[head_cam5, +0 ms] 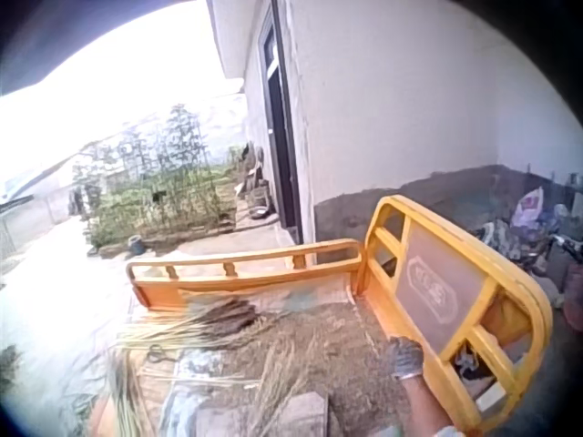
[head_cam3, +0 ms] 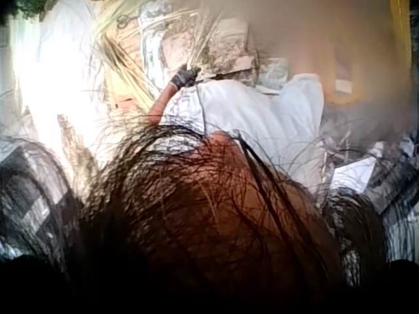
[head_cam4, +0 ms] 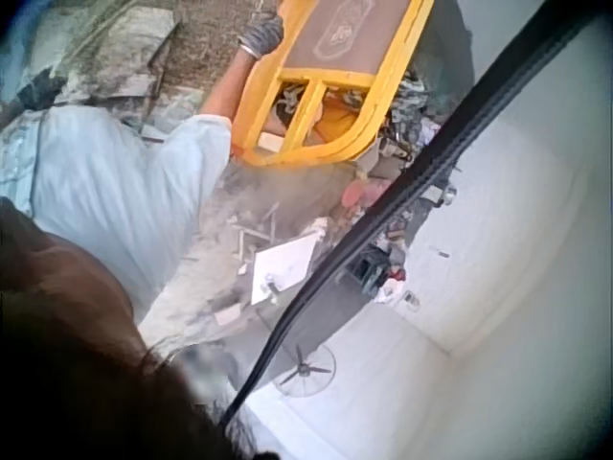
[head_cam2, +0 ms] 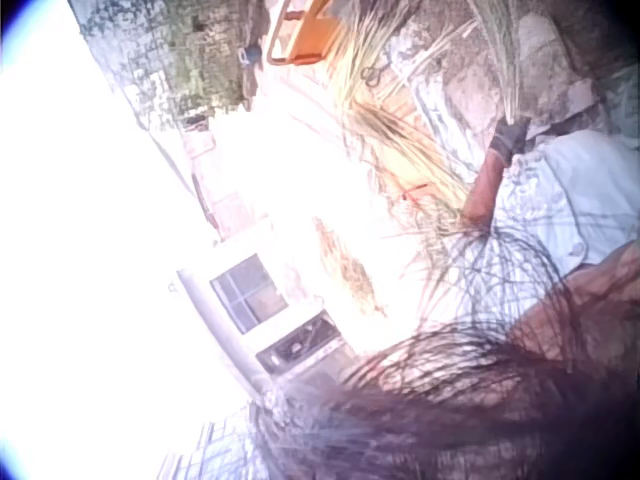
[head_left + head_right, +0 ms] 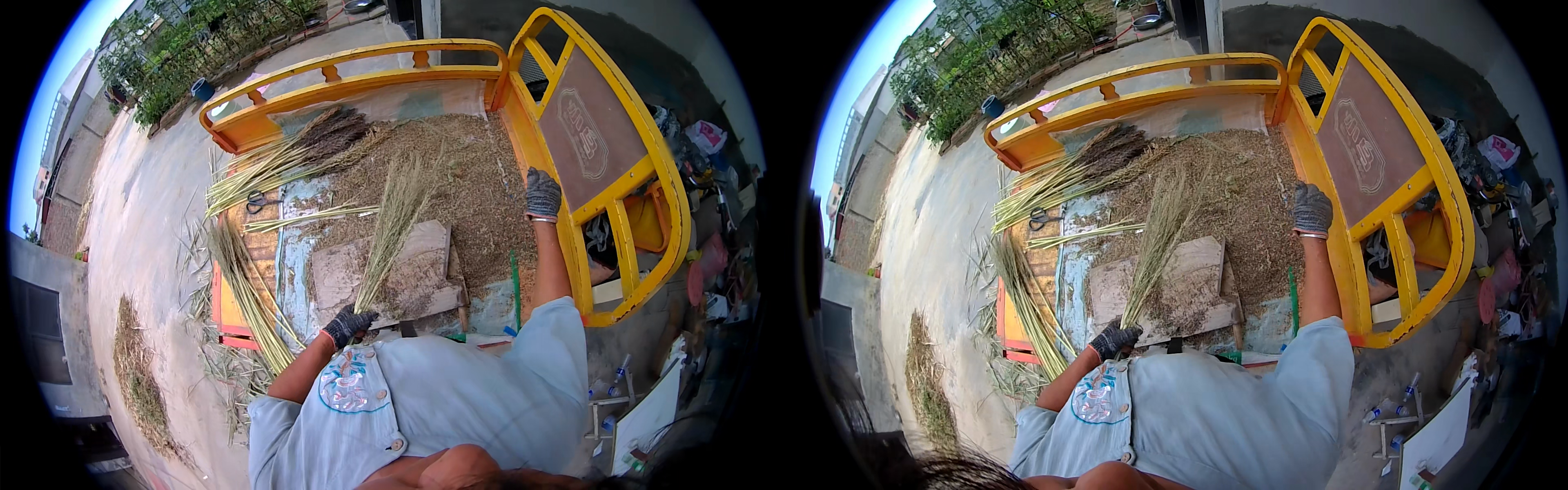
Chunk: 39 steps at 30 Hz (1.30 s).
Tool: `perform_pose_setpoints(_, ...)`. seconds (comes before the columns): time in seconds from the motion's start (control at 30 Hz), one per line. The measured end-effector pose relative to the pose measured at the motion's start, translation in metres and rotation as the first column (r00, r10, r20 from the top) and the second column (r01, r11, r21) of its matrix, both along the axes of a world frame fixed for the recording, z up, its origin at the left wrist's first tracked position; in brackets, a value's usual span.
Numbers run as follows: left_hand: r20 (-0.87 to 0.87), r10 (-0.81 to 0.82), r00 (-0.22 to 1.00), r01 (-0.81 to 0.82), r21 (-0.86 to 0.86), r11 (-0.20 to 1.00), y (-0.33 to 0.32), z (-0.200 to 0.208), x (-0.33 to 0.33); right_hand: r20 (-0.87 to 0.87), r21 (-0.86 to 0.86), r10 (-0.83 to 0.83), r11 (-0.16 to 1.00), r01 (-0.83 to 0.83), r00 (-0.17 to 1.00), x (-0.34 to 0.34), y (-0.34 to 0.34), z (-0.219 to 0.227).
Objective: The person stands at the back of a yellow utility vehicle and repeatedly strikes bundles of grain stalks against a wooden board to separate the seeds. The person holds the stalks with both hands and beats them rhythmically, causing the grain to fall onto the vehicle bed.
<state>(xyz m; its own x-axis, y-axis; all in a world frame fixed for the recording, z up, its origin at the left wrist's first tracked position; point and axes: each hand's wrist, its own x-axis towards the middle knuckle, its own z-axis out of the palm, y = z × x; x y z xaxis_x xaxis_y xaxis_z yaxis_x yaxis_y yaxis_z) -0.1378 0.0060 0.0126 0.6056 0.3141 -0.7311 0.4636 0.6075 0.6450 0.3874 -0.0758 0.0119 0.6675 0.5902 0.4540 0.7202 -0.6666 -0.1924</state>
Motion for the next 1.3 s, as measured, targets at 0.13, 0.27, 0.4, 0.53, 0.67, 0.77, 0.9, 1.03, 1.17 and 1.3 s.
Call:
perform_pose_setpoints(0.13, -0.016, -0.044, 0.999, 0.046, 0.121, 0.992, -0.008, 0.006, 0.007, -0.791, 0.068, 0.193, 0.971, -0.231, 0.58, -0.083, 0.036, 0.001)
perform_pose_setpoints(0.27, -0.063, -0.189, 0.98, 0.198, 0.401, 0.894, -0.013, -0.024, 0.0, -0.924, 0.349, 0.357, 0.934, 0.082, -0.134, -0.186, 0.056, 0.018)
perform_pose_setpoints(0.4, -0.209, -0.237, 0.949, 0.312, 0.51, 0.801, -0.017, -0.029, -0.008, -0.932, 0.222, 0.219, 0.975, -0.021, 0.291, -0.209, 0.073, 0.01)
perform_pose_setpoints(0.53, -0.175, -0.152, 0.973, 0.218, 0.471, 0.855, -0.025, -0.009, 0.001, -0.702, -0.147, 0.103, 0.947, -0.286, 0.704, -0.161, 0.091, -0.106)
perform_pose_setpoints(0.67, -0.115, -0.082, 0.99, 0.126, 0.456, 0.881, -0.024, 0.004, -0.016, -0.959, 0.161, 0.274, 0.734, 0.659, -0.071, -0.118, 0.098, -0.122)
perform_pose_setpoints(0.77, -0.207, -0.154, 0.966, 0.237, 0.479, 0.845, -0.019, -0.017, -0.064, -0.954, 0.154, 0.292, 0.67, 0.726, -0.067, -0.07, 0.077, -0.085)
perform_pose_setpoints(0.9, -0.119, 0.118, 0.986, -0.119, 0.002, 0.993, -0.013, -0.01, -0.071, -0.996, 0.073, 0.046, 0.903, 0.423, 0.074, -0.062, 0.052, -0.034)
perform_pose_setpoints(1.03, 0.049, 0.221, 0.974, -0.2, -0.274, 0.941, 0.002, 0.013, -0.025, -0.621, -0.134, -0.065, 0.991, -0.024, 0.781, -0.123, 0.028, -0.069)
perform_pose_setpoints(1.17, 0.11, 0.127, 0.986, -0.099, -0.23, 0.968, 0.007, 0.009, -0.004, -0.905, 0.197, 0.233, 0.971, -0.134, 0.355, -0.219, 0.013, -0.082)
perform_pose_setpoints(1.3, 0.023, 0.094, 0.995, -0.089, -0.161, 0.983, 0.007, 0.008, 0.009, -0.896, 0.443, 0.431, 0.883, -0.158, -0.107, -0.31, 0.019, -0.043)
